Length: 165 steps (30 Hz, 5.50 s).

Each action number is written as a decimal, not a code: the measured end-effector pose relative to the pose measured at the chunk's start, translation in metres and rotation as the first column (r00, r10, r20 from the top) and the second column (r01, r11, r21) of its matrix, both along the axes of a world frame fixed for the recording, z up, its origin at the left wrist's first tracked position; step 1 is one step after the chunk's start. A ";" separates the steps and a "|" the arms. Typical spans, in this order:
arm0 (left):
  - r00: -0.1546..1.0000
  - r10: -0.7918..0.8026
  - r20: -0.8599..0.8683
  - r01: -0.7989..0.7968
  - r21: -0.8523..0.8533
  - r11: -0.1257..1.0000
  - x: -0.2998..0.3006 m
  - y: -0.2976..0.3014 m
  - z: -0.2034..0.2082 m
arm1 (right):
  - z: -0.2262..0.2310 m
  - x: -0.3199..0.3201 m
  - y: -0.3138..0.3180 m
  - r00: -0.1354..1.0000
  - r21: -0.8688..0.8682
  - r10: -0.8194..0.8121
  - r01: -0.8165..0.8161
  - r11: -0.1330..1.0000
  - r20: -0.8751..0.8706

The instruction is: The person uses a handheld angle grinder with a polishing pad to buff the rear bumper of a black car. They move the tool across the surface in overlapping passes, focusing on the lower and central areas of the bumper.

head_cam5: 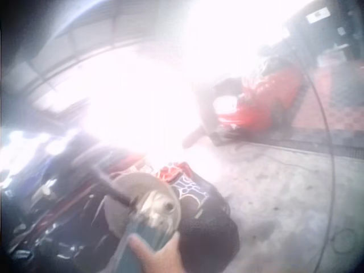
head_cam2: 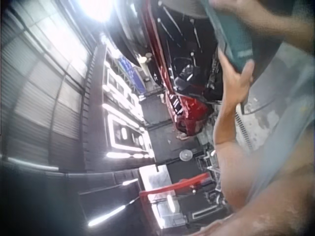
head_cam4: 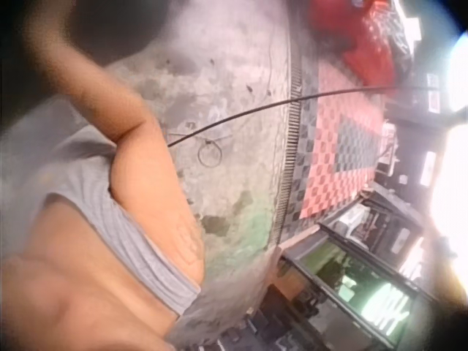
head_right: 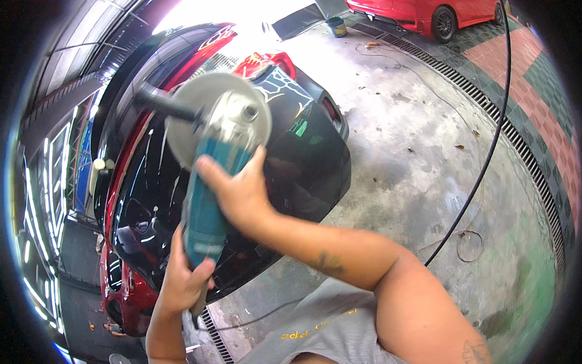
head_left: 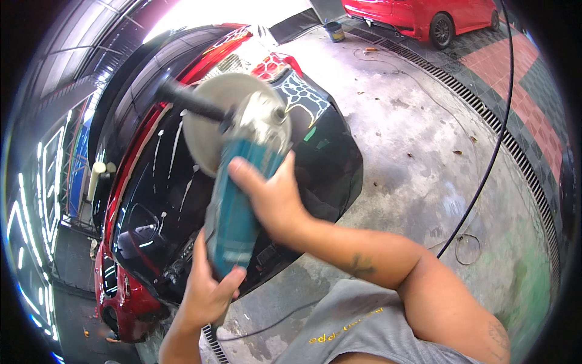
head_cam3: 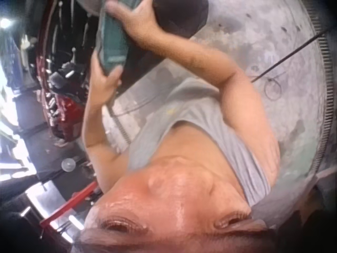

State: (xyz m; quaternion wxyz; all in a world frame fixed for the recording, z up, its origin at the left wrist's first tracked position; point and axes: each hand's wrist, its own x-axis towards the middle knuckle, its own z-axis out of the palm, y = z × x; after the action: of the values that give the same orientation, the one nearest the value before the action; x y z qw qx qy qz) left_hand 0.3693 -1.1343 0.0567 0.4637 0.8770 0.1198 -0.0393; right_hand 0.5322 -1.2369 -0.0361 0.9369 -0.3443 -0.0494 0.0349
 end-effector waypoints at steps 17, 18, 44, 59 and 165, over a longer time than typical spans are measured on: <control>0.996 -0.059 -0.063 0.047 -0.170 0.984 0.022 -0.026 -0.031 | -0.006 0.021 -0.045 1.000 -0.080 -0.026 0.024 0.997 -0.018; 0.996 -0.049 -0.069 0.038 -0.157 0.987 0.007 -0.022 -0.033 | -0.007 0.007 -0.038 1.000 -0.136 -0.020 0.020 0.991 0.002; 0.963 0.193 0.189 -0.213 0.093 0.973 -0.103 0.137 -0.134 | -0.027 -0.105 0.105 0.942 -0.150 0.195 -0.159 0.976 0.272; 0.960 -0.084 0.266 0.060 0.097 0.993 -0.046 0.084 -0.070 | -0.015 -0.054 0.058 0.997 0.049 0.005 -0.009 0.999 0.074; 0.970 0.164 0.178 0.124 -0.948 0.294 0.226 -0.226 -0.166 | -0.072 0.095 -0.293 0.867 -0.661 0.498 -0.371 0.653 0.005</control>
State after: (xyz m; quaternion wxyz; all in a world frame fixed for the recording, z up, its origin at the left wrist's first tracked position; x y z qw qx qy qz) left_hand 0.5957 -1.3606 -0.1096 0.9047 0.4252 0.0266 0.0096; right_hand 0.6274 -1.5302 -0.1083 0.7169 -0.6219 -0.2029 0.2412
